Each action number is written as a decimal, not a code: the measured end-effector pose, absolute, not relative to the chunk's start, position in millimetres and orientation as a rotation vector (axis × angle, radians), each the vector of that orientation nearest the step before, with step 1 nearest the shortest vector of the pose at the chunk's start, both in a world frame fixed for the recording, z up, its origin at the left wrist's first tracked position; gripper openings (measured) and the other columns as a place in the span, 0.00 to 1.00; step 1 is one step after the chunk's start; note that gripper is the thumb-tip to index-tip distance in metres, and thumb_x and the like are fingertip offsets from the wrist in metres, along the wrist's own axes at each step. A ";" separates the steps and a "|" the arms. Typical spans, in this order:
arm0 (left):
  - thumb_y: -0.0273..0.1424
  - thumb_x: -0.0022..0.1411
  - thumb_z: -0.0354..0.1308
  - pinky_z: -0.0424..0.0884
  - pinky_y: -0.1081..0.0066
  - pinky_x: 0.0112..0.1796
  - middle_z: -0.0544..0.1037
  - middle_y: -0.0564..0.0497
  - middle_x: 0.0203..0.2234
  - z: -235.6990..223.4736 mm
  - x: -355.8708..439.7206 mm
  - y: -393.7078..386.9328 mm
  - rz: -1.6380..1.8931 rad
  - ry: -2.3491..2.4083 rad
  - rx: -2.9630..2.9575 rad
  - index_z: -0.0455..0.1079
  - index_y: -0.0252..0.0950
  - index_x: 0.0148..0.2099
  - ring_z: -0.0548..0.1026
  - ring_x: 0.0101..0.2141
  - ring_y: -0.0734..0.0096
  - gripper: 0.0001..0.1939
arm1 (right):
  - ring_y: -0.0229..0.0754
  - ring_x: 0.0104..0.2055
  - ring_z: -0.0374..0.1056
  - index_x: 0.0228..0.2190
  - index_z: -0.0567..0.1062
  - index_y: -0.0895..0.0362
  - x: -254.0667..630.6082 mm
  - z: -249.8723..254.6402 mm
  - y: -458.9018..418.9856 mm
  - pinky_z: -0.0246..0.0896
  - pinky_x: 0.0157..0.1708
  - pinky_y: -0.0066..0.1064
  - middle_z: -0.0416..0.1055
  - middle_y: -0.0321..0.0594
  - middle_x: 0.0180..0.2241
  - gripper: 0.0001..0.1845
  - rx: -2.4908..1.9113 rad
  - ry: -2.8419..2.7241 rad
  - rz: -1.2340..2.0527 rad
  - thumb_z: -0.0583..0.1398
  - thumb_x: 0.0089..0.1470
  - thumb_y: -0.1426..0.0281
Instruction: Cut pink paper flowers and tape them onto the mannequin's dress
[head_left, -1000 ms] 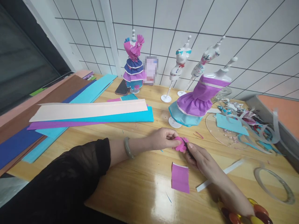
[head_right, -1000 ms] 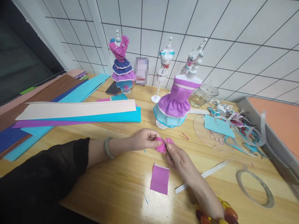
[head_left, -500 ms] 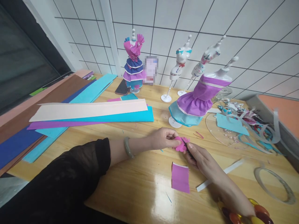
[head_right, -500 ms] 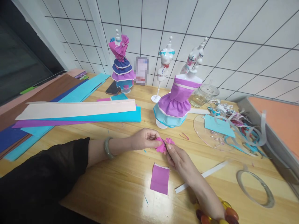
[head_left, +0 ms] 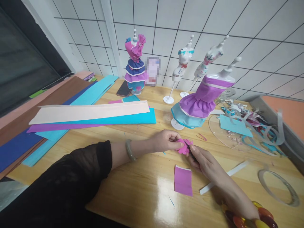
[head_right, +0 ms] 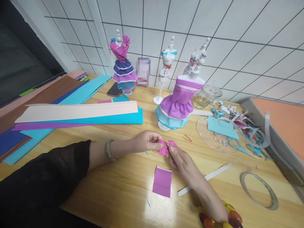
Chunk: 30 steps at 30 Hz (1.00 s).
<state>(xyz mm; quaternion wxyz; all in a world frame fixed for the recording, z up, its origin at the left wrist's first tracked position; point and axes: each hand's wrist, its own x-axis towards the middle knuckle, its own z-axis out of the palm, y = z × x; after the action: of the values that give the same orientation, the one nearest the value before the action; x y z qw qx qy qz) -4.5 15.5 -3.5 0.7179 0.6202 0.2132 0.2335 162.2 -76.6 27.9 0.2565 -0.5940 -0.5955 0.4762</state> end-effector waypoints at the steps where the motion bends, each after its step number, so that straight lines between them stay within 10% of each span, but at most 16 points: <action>1: 0.37 0.53 0.59 0.60 0.76 0.28 0.70 0.52 0.24 -2.8 -4.7 15.3 0.516 0.474 1.368 0.66 0.31 0.30 0.66 0.26 0.80 0.12 | 0.34 0.20 0.47 0.18 0.57 0.55 162.1 27.8 -76.5 0.46 0.23 0.29 0.51 0.31 0.17 0.26 -1.614 -1.615 1.292 0.42 0.62 0.54; 30: 0.42 0.56 0.56 0.59 0.78 0.25 0.70 0.55 0.22 7.8 -7.1 15.0 0.469 0.518 1.387 0.66 0.32 0.33 0.62 0.22 0.84 0.15 | 0.34 0.19 0.47 0.24 0.62 0.55 158.9 29.8 -75.9 0.46 0.21 0.28 0.51 0.29 0.17 0.24 -1.626 -1.509 1.257 0.44 0.60 0.51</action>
<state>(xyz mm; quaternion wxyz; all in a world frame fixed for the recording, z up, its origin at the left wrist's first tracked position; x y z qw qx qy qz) -7.1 15.0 7.8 0.7133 0.6260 0.2339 0.2115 158.9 -75.9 29.8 0.2917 -0.6102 -0.5660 0.4714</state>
